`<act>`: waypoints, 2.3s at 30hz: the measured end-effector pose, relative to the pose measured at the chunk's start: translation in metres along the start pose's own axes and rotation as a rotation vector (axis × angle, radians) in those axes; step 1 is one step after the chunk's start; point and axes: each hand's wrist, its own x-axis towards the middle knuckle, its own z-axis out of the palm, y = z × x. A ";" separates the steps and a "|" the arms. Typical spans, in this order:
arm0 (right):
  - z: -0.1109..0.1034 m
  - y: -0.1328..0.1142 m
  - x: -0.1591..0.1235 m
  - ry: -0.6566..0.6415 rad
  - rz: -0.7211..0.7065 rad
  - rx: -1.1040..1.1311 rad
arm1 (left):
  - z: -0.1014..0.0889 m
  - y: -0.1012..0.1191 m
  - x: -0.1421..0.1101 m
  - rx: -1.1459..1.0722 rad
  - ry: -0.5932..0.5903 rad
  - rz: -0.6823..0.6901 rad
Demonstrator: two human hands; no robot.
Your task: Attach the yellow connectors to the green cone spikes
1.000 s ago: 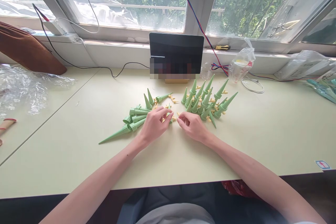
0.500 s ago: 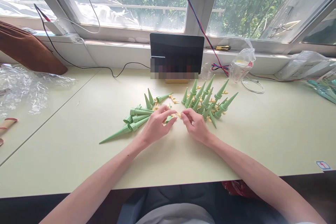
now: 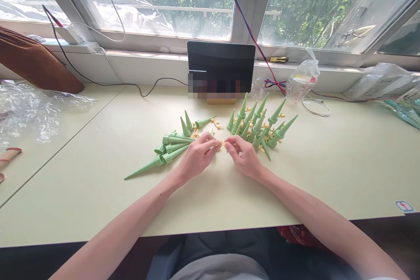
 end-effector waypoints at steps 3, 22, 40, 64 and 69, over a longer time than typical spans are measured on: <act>0.000 -0.002 0.000 0.010 -0.001 0.009 | 0.000 0.001 0.000 -0.001 0.002 -0.003; 0.002 0.001 0.001 0.030 -0.018 0.049 | 0.000 0.000 0.000 0.038 0.003 -0.077; 0.003 0.008 0.000 0.049 -0.018 0.046 | 0.000 -0.001 0.002 0.156 -0.111 -0.272; 0.003 0.007 0.001 0.050 -0.034 0.044 | -0.004 0.003 0.004 0.174 -0.225 -0.378; 0.002 0.006 0.001 0.054 -0.034 0.034 | -0.003 0.004 0.003 0.167 -0.211 -0.379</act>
